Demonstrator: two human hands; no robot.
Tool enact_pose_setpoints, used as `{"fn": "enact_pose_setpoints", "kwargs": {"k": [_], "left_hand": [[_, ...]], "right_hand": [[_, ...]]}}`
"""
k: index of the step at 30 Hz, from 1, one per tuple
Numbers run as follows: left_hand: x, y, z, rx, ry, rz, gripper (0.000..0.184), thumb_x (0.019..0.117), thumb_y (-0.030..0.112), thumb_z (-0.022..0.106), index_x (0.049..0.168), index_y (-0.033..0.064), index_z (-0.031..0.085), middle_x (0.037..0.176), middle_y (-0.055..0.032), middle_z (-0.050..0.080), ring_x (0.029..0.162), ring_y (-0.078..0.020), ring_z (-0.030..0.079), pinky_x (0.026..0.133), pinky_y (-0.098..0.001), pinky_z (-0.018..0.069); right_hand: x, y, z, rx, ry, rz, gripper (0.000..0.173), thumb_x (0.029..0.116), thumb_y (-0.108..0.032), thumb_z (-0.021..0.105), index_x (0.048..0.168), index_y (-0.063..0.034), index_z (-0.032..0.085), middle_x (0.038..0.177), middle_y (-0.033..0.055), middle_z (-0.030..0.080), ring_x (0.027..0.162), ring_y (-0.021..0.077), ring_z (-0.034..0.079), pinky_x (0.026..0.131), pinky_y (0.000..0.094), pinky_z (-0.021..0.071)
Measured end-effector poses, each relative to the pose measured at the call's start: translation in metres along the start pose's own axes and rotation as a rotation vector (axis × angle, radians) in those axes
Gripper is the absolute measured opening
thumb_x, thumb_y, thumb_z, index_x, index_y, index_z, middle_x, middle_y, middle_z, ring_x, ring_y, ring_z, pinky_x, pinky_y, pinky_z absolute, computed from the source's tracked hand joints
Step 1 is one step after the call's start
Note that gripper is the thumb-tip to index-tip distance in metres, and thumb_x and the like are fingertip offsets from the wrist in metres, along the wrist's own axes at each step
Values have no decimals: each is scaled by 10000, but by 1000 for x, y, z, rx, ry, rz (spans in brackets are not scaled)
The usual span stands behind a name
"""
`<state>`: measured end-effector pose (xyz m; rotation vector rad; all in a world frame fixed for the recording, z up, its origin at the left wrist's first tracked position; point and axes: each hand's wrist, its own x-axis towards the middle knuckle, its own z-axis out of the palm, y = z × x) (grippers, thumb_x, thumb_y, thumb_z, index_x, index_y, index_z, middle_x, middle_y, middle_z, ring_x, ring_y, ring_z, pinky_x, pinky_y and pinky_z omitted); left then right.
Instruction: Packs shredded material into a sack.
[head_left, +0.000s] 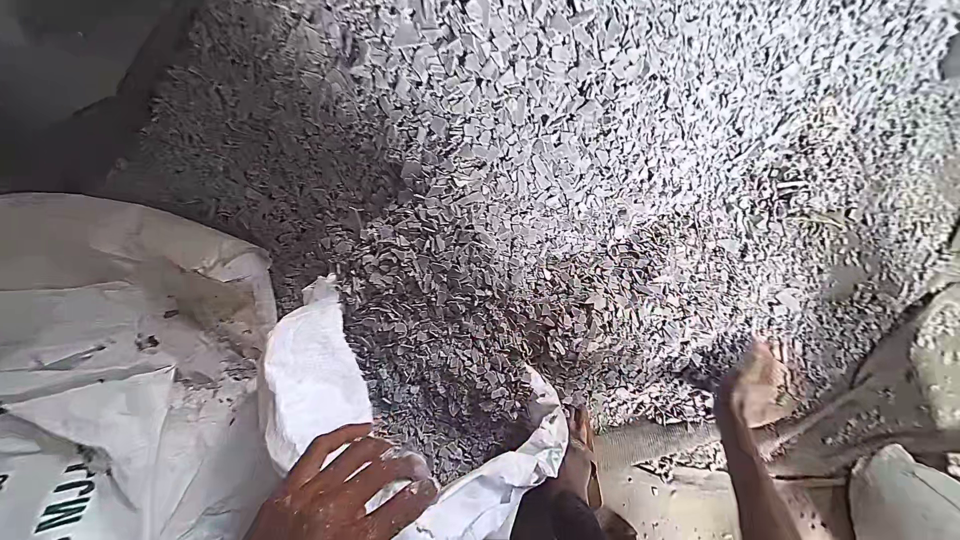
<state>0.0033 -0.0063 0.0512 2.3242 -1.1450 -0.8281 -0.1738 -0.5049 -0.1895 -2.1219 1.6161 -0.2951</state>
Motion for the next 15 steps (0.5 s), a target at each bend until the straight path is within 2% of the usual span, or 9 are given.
{"fn": "enact_pose_setpoints", "kwargs": {"k": [2,3,6,9,10,11,13,14,15], "left_hand": [[3,0,1,-16,-8,0,204,917,125,653,1070,102,788,1078,-146,760,1005,-391,702,964,-620,463],[4,-1,0,-18,-9,2,201,917,132,658,1066,101,789,1072,-152,759,995,-398,702,956,-627,462],[8,-1,1,-15,0,13,187,905,119,683,1054,102,795,1060,-153,762,982,-403,705,957,-631,463],[11,-2,1,-17,-4,36,189,898,106,674,1038,89,800,1048,-158,764,995,-416,702,958,-635,460],[11,-4,0,-20,-13,42,180,901,109,681,1035,86,798,1051,-163,763,1003,-421,701,957,-633,465],[12,-6,-1,-21,-16,48,170,903,115,688,1030,85,798,1051,-164,763,1007,-421,703,954,-629,474],[16,-8,-2,-34,-26,57,166,889,112,696,1014,71,798,1036,-179,760,1005,-436,700,948,-636,475],[19,-8,-3,-39,-38,62,165,884,114,697,1006,66,799,1031,-184,759,1002,-443,696,945,-643,470],[22,-8,-4,-39,-52,68,160,887,118,703,1004,69,800,1032,-179,760,1004,-442,695,946,-646,468]], "right_hand": [[-21,-49,12,62,39,-103,568,1096,-331,417,1497,69,454,1500,312,486,1404,422,481,1187,515,348],[-28,-68,15,103,34,-141,579,1092,-325,425,1501,85,434,1509,316,474,1416,411,474,1199,484,338],[-34,-102,20,298,29,-194,585,1080,-317,436,1466,123,452,1433,324,539,1352,339,541,1153,397,389],[-48,-130,24,583,-105,-194,684,1024,-299,445,1528,140,302,1512,329,434,1390,251,483,1154,325,376],[-60,-141,26,678,-161,-151,712,1004,-283,473,1541,132,260,1499,298,445,1337,180,509,1111,286,410],[-70,-151,29,765,-200,-105,716,967,-257,513,1527,123,278,1417,238,514,1215,103,561,1019,248,465],[-83,-166,37,938,-312,-35,600,907,-217,585,1391,94,414,1067,45,630,890,-9,634,795,197,549],[-87,-172,40,1026,-411,-16,494,891,-217,603,1294,45,484,964,-18,661,827,-16,657,763,205,575],[-91,-178,43,1109,-530,-1,401,890,-204,607,1226,0,531,921,-48,678,811,-11,664,763,218,583]]}}
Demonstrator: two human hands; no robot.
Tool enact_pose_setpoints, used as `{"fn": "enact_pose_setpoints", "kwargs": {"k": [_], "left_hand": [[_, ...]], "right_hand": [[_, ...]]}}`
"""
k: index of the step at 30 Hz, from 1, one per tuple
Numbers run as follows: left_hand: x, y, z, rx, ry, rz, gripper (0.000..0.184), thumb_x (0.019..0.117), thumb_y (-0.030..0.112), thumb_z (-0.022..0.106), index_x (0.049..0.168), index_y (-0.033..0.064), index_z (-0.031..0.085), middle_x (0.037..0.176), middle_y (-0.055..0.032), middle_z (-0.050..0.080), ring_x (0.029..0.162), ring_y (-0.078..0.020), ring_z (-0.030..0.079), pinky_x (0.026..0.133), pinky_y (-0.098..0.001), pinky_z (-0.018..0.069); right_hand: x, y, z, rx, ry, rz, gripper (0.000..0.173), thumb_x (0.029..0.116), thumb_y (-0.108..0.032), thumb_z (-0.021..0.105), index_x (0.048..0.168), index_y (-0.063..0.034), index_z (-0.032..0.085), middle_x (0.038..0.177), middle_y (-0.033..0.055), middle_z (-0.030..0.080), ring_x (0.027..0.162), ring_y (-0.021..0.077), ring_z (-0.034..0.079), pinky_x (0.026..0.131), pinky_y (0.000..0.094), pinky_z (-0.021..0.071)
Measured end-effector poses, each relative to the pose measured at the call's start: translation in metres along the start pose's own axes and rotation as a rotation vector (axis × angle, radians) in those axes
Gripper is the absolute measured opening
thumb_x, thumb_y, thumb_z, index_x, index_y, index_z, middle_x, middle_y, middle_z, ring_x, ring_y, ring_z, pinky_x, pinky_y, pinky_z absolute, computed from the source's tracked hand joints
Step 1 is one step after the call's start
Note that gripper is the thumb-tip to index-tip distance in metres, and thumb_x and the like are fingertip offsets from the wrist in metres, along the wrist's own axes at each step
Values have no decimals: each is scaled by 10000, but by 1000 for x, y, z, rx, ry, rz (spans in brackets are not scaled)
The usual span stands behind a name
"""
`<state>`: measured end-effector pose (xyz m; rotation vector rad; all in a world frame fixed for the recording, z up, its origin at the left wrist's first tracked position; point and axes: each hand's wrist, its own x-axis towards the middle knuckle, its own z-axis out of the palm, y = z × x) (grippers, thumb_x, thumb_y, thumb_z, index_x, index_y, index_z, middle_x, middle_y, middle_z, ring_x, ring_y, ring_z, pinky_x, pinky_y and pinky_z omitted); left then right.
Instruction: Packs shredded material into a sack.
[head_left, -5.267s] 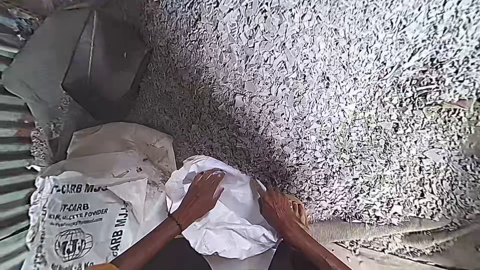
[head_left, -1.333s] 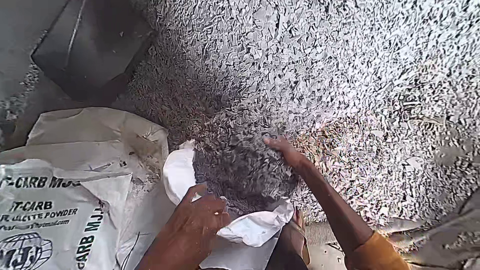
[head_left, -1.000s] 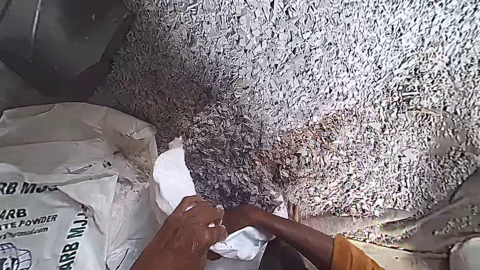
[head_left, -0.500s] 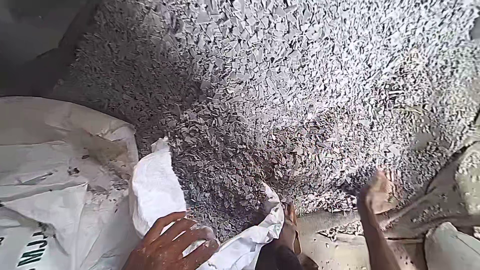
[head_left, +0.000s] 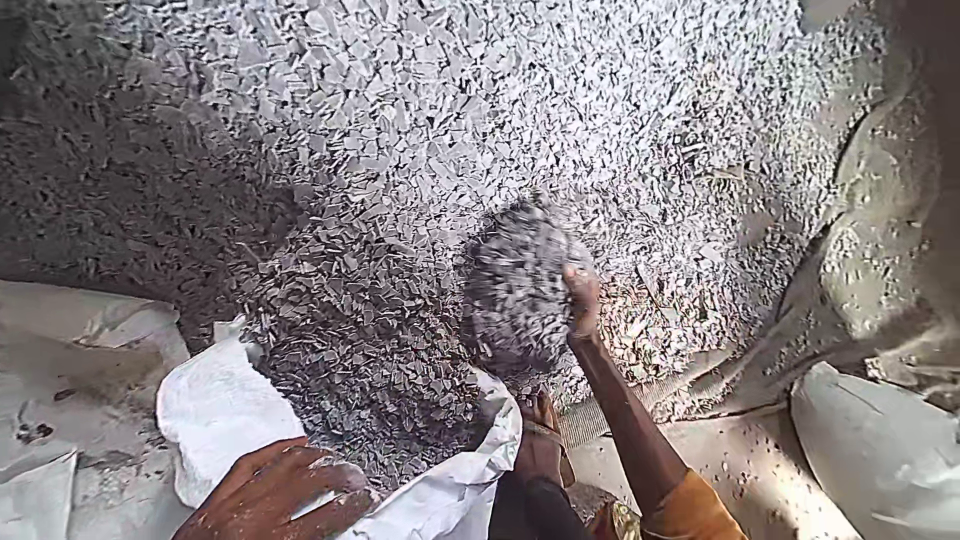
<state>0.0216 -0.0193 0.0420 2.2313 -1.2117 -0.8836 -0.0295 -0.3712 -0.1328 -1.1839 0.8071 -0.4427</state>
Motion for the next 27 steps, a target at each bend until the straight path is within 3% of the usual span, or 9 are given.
{"fn": "enact_pose_setpoints", "kwargs": {"k": [3,7,9,12,14,17,21,23,27], "left_hand": [[6,-2,-3,-13,-34,13,154,883,114,714,1002,72,802,1032,-170,764,1011,-442,694,952,-654,461],[11,-4,-7,-62,-58,30,151,887,114,698,972,44,801,1001,-166,772,965,-402,723,970,-621,482],[12,-4,-11,-110,-80,-2,149,889,96,698,976,38,804,997,-160,776,940,-375,734,931,-584,519],[8,-7,-13,-172,-99,-62,150,884,90,701,982,23,793,984,-178,771,906,-382,737,850,-580,559],[8,-12,-11,-185,-115,-62,167,903,107,683,989,10,788,978,-189,767,911,-390,731,871,-586,544],[6,-21,-4,-188,-93,-42,198,917,145,676,993,0,788,980,-200,766,938,-398,726,944,-588,518],[6,-26,2,-213,-48,-16,218,918,162,683,991,-13,791,982,-209,766,959,-414,718,1004,-580,486],[6,-27,3,-212,-42,-5,206,908,143,685,991,-13,791,978,-211,765,964,-421,714,1007,-581,480],[8,-27,6,-186,-39,-1,192,897,135,691,986,0,794,982,-204,766,948,-418,715,964,-586,496]], "right_hand": [[-13,3,38,186,-267,229,191,907,-126,570,1091,-75,578,836,-73,702,761,-11,671,727,213,584],[-58,-10,105,-58,-727,339,242,953,-70,668,1124,96,624,927,66,698,842,48,660,829,249,561],[-96,-1,128,-225,-1061,238,317,941,-138,726,1099,130,664,970,203,709,910,219,684,878,397,556],[-128,-1,126,-318,-1396,-20,262,949,-85,672,1144,88,697,1051,242,720,1017,343,694,925,516,515],[-115,-10,81,-414,-1108,-185,360,952,-112,674,1267,61,677,1293,209,683,1272,302,622,1130,454,463],[-75,-14,-30,-700,-221,-369,381,915,-117,684,1195,139,642,1264,274,664,1267,307,619,1094,408,483],[-52,16,-183,-1090,396,-99,539,1028,-274,517,1406,111,509,1481,348,459,1400,458,443,1165,528,361],[-54,36,-186,-1081,542,15,567,1049,-298,502,1469,82,469,1525,364,400,1433,510,379,1192,573,310],[-36,27,-97,-878,669,245,702,1030,-392,561,1546,46,374,1536,404,325,1419,562,340,1143,658,304]]}}
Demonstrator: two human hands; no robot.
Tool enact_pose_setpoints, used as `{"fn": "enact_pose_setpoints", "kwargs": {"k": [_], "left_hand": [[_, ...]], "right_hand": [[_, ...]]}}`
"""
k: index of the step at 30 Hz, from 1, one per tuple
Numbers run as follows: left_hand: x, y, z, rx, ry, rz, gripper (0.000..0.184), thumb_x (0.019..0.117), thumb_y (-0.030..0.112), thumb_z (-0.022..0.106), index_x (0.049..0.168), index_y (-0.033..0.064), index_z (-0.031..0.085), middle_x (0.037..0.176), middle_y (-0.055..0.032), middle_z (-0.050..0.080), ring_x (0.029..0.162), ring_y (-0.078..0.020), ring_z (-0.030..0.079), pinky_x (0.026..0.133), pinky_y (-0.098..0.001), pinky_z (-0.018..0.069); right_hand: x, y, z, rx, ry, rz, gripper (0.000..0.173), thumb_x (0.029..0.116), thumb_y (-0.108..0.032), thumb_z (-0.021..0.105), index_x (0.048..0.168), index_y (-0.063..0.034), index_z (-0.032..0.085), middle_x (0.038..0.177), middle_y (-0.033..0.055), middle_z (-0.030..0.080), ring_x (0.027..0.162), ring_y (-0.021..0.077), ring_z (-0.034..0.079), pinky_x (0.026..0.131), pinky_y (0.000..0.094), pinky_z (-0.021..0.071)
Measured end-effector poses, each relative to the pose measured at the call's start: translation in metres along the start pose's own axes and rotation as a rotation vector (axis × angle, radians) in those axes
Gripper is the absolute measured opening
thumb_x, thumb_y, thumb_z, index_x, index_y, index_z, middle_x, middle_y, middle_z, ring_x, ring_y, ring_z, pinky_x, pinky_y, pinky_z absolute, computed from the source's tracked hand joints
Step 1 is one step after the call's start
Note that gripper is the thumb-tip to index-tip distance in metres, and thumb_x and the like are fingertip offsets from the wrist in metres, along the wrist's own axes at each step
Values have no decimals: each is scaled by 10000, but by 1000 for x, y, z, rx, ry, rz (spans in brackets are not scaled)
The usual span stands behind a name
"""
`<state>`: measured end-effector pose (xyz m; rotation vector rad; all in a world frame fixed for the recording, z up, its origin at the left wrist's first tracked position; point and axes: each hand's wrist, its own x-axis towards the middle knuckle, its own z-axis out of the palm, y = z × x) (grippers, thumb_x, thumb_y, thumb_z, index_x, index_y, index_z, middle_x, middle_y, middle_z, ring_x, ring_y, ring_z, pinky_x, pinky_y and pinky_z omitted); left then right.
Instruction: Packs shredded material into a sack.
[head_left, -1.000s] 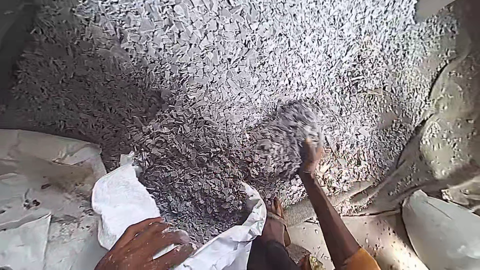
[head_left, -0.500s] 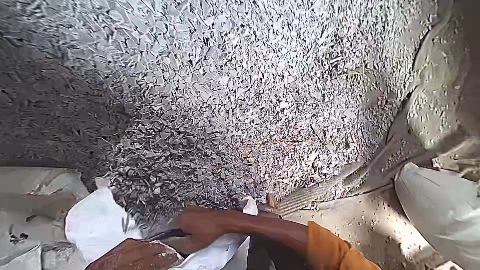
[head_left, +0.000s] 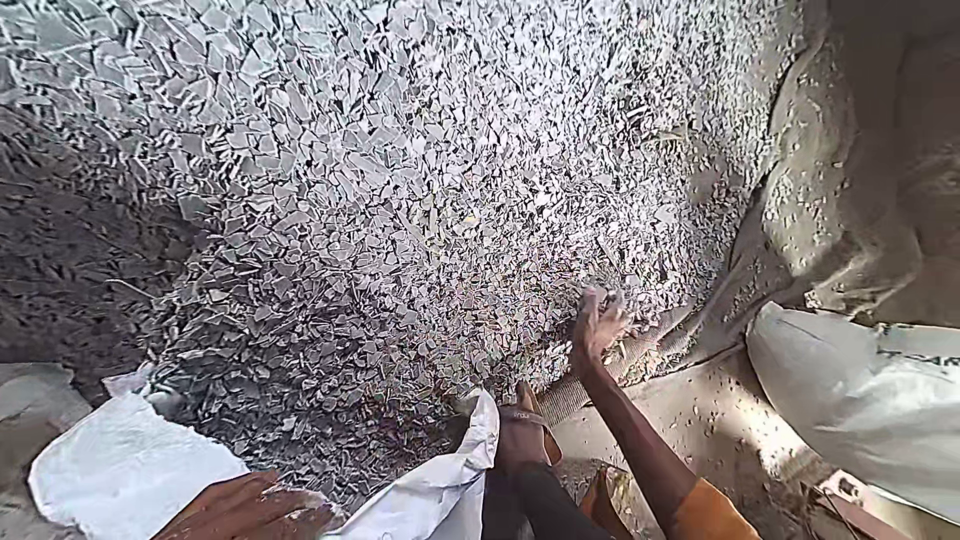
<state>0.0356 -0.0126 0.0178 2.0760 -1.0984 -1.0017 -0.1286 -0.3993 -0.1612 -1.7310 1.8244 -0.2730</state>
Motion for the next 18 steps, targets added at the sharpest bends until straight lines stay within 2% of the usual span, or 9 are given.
{"fn": "enact_pose_setpoints", "kwargs": {"k": [2,4,7,8,10,12,14,16,18], "left_hand": [[5,6,0,38,-29,-31,178,896,134,707,992,15,799,992,-198,767,935,-410,723,933,-600,513],[11,9,-2,65,-71,-39,170,886,113,712,999,17,798,1000,-200,765,921,-415,724,892,-615,519],[18,10,-4,59,-118,-57,174,891,106,716,1003,-6,788,1008,-225,757,916,-440,719,859,-637,523],[19,8,-5,56,-130,-63,185,897,118,716,1009,-13,784,1012,-235,754,916,-450,714,850,-643,520],[23,4,-7,57,-139,-66,199,903,139,718,1016,-10,784,1021,-233,753,927,-453,711,857,-640,521],[23,5,-7,58,-155,-66,197,906,136,712,1011,-15,783,1030,-231,754,941,-454,710,866,-643,520],[24,6,-6,66,-137,-56,190,910,138,712,1003,-12,786,1021,-229,755,939,-454,711,869,-640,520],[21,10,-3,71,-99,-62,184,915,152,715,993,1,784,1008,-222,755,943,-445,710,876,-634,521],[18,9,-3,62,-82,-65,173,903,136,712,987,6,788,997,-218,757,939,-443,710,880,-631,515]], "right_hand": [[-20,-36,14,241,-94,82,630,1025,-299,604,1497,75,422,1471,365,430,1364,464,443,1129,573,368],[-47,-67,23,440,-240,123,475,1027,-213,603,1378,93,513,1267,284,606,1154,318,612,992,472,505],[-99,-106,13,636,-674,-7,345,982,-133,606,1246,87,564,1046,176,669,922,169,672,833,347,576],[-113,-115,2,664,-882,-104,458,980,-141,613,1365,90,523,1215,204,652,1075,182,659,945,353,548],[-122,-120,-11,630,-1079,-330,739,956,-233,658,1567,42,347,1561,247,428,1392,251,507,1120,392,470],[-101,-95,-18,486,-774,-442,717,942,-233,685,1521,71,391,1565,267,421,1438,285,457,1159,413,415],[-38,-50,-16,243,-322,-462,635,933,-160,696,1434,141,448,1499,356,435,1406,422,452,1153,503,395],[18,-16,-13,25,-109,-302,615,982,-175,629,1467,129,406,1512,401,360,1415,506,387,1166,534,360],[28,-15,3,-20,3,-154,621,999,-193,602,1485,120,373,1492,432,349,1408,551,360,1177,544,332]]}}
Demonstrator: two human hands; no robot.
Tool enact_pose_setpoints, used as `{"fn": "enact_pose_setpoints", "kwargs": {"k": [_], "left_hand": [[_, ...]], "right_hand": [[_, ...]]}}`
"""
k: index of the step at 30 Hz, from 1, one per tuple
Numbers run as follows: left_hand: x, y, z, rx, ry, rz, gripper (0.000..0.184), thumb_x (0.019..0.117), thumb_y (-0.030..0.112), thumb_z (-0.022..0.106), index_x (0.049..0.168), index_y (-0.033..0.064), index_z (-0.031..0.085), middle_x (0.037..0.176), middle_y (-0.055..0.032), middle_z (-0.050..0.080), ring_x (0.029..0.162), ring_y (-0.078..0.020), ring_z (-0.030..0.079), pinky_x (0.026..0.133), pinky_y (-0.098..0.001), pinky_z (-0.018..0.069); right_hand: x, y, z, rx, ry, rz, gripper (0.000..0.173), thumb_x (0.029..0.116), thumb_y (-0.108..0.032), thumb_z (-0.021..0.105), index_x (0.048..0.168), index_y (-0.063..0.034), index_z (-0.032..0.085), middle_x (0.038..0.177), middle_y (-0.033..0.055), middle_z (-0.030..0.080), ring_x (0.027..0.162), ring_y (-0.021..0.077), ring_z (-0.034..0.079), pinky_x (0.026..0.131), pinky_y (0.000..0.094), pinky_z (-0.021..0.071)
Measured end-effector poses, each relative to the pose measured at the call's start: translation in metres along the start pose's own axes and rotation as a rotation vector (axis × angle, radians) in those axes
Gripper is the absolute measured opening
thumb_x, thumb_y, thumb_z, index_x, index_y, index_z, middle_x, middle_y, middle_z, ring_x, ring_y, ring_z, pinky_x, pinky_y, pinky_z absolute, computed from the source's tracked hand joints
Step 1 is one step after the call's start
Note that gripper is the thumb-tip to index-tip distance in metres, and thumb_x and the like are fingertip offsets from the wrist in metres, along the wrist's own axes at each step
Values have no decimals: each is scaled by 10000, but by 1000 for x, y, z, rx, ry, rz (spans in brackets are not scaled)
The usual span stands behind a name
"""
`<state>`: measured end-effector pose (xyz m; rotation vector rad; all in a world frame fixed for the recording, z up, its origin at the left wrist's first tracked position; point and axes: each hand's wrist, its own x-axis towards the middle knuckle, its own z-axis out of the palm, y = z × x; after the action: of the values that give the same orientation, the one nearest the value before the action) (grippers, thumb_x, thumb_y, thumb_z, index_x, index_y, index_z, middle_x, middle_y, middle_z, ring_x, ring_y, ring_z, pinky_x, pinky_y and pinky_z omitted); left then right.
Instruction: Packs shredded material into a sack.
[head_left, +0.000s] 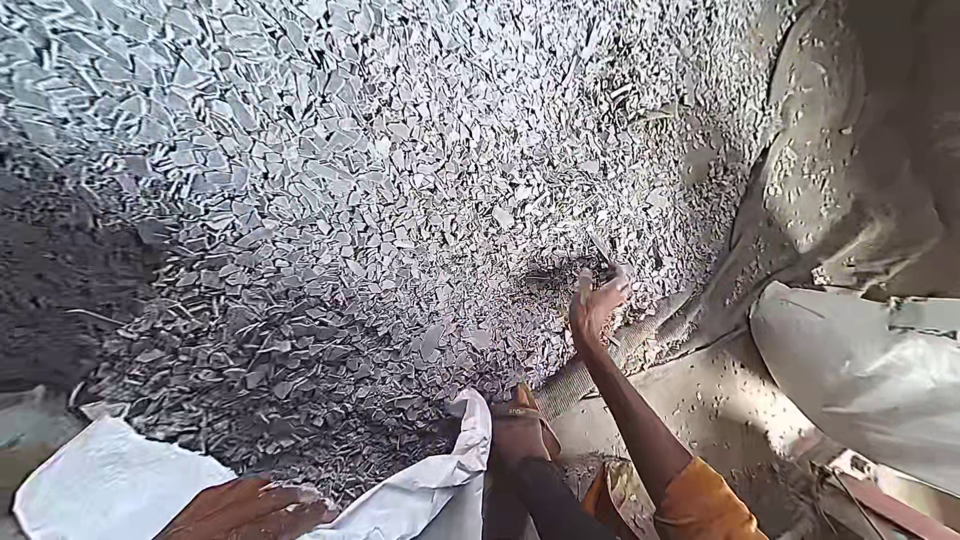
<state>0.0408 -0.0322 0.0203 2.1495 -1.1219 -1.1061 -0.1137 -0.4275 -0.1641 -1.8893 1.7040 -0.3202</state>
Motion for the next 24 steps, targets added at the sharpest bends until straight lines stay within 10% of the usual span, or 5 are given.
{"fn": "enact_pose_setpoints", "kwargs": {"k": [4,9,11,18,24], "left_hand": [[1,-5,3,-2,-7,6,173,906,138,716,1011,25,794,1022,-197,763,947,-429,714,884,-632,520],[5,-9,2,-10,-12,1,181,890,165,742,1009,40,799,1026,-188,763,940,-417,710,869,-623,520],[6,-15,3,-12,5,14,174,897,172,742,1011,56,803,1027,-170,768,947,-400,714,878,-613,525],[-12,-7,2,-41,73,82,160,906,139,693,956,37,806,954,-157,777,927,-348,738,999,-562,493],[-25,13,0,-21,71,21,148,909,100,697,985,41,809,938,-137,787,858,-305,759,1048,-574,459]], "right_hand": [[-48,-79,60,154,-88,1,749,1018,-307,587,1548,116,269,1554,437,249,1449,594,255,1196,639,227],[-139,-140,37,561,-669,-335,733,939,-372,657,1469,91,449,1432,354,473,1319,426,505,1087,526,446],[-149,-128,13,636,-836,-483,762,957,-388,628,1509,92,416,1506,307,466,1409,340,480,1175,452,401],[0,-43,28,106,-128,-169,630,1036,-297,534,1508,94,389,1545,394,306,1438,519,332,1180,551,322],[-72,-121,72,163,-399,-392,862,904,-469,682,1468,126,414,1505,383,354,1354,504,441,1070,596,431]]}}
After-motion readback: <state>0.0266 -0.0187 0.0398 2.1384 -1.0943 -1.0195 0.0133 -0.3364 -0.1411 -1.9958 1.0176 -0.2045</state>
